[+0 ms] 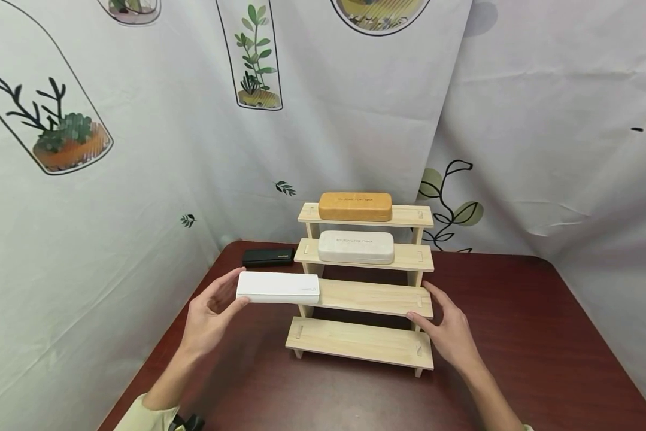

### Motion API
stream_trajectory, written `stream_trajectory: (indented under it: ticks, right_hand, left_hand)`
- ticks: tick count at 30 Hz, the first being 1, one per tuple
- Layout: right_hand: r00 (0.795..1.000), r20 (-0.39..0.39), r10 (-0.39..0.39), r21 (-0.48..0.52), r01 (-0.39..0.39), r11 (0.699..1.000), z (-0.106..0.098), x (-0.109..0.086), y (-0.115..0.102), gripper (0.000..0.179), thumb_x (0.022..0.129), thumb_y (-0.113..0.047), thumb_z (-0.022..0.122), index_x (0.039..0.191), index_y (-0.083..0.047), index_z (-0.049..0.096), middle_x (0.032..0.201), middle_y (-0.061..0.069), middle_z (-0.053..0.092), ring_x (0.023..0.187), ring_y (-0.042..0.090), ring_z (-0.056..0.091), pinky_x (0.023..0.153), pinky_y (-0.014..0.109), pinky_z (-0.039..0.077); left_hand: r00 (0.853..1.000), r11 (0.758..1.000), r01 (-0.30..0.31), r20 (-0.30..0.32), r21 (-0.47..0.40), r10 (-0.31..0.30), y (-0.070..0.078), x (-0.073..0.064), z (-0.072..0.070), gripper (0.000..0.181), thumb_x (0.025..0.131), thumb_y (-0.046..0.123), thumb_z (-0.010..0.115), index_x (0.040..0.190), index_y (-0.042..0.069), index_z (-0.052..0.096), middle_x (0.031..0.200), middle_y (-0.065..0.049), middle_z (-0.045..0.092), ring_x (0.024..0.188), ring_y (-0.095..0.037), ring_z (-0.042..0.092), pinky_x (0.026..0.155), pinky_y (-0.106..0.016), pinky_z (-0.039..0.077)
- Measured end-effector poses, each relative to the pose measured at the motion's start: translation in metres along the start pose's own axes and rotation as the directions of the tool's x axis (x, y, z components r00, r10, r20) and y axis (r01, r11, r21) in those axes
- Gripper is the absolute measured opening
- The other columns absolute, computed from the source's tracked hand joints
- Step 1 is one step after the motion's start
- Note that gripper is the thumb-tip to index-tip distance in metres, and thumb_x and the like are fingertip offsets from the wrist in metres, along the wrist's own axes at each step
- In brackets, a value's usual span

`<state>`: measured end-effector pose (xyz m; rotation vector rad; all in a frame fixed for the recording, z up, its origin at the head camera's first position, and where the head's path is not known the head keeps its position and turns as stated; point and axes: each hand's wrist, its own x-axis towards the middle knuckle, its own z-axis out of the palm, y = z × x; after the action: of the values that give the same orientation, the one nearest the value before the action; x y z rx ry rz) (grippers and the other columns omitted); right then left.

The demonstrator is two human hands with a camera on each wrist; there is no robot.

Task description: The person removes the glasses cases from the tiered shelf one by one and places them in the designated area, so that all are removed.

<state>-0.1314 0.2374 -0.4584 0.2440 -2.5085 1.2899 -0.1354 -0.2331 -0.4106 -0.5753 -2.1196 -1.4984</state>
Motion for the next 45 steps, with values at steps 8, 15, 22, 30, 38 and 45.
stream_trajectory:
  ticks: [8,15,22,30,38,45]
  right_hand:
    - [1.000,-0.004,0.000,0.001,0.000,1.000,0.000,0.000,0.001,0.082,0.091,-0.023,0.088,0.158,-0.002,0.046,0.144,0.031,0.060,0.133,0.043,0.056,0.090,0.001,0.031]
    - [1.000,-0.003,0.004,-0.001,-0.004,1.000,-0.001,-0.001,0.001,0.082,0.091,-0.023,0.088,0.159,-0.001,0.046,0.144,0.031,0.059,0.133,0.043,0.056,0.090,0.002,0.033]
    - [1.000,0.000,0.016,-0.006,-0.016,1.000,-0.001,-0.001,0.001,0.081,0.092,-0.025,0.087,0.158,-0.002,0.046,0.145,0.031,0.059,0.134,0.043,0.056,0.091,0.007,0.035]
    - [1.000,0.000,0.016,-0.011,-0.016,1.000,-0.001,0.000,0.002,0.081,0.094,-0.029,0.085,0.158,0.000,0.046,0.145,0.029,0.060,0.134,0.044,0.055,0.091,0.002,0.032]
    - [1.000,0.005,0.014,-0.005,-0.014,1.000,-0.001,0.000,0.001,0.080,0.094,-0.028,0.085,0.158,-0.001,0.046,0.144,0.029,0.060,0.131,0.043,0.057,0.089,0.004,0.035]
    - [1.000,0.000,0.014,-0.001,-0.014,1.000,0.000,0.000,0.000,0.079,0.093,-0.027,0.087,0.157,-0.002,0.048,0.143,0.027,0.061,0.130,0.039,0.058,0.090,0.009,0.038]
  left_hand:
    - [0.998,0.998,0.040,-0.047,0.040,-0.038,-0.005,-0.002,-0.014,0.061,0.091,0.000,0.083,0.148,0.010,0.063,0.144,-0.007,0.066,0.132,-0.019,0.064,0.104,-0.028,0.053]
    - [0.997,0.997,0.045,-0.069,0.064,-0.040,-0.012,-0.003,-0.023,0.062,0.092,-0.002,0.082,0.148,0.012,0.063,0.147,-0.012,0.064,0.133,-0.021,0.063,0.103,-0.030,0.053]
    - [0.995,0.996,0.054,-0.086,0.072,-0.047,-0.019,-0.002,-0.027,0.059,0.092,-0.001,0.082,0.147,0.007,0.063,0.145,-0.009,0.065,0.134,-0.024,0.062,0.104,-0.023,0.050]
    - [0.982,0.987,0.133,-0.145,0.093,-0.119,-0.032,0.001,-0.030,0.060,0.089,-0.006,0.082,0.145,0.008,0.065,0.143,-0.011,0.067,0.134,-0.029,0.062,0.104,-0.027,0.051]
    - [0.979,0.982,0.140,-0.165,0.123,-0.119,-0.051,0.006,-0.031,0.060,0.090,-0.004,0.083,0.145,0.007,0.065,0.143,-0.017,0.066,0.133,-0.031,0.063,0.102,-0.022,0.050]
    - [0.983,0.988,0.114,-0.157,0.105,-0.097,-0.068,0.010,-0.029,0.056,0.091,0.002,0.085,0.144,0.010,0.067,0.141,-0.019,0.066,0.132,-0.033,0.064,0.101,-0.017,0.050]
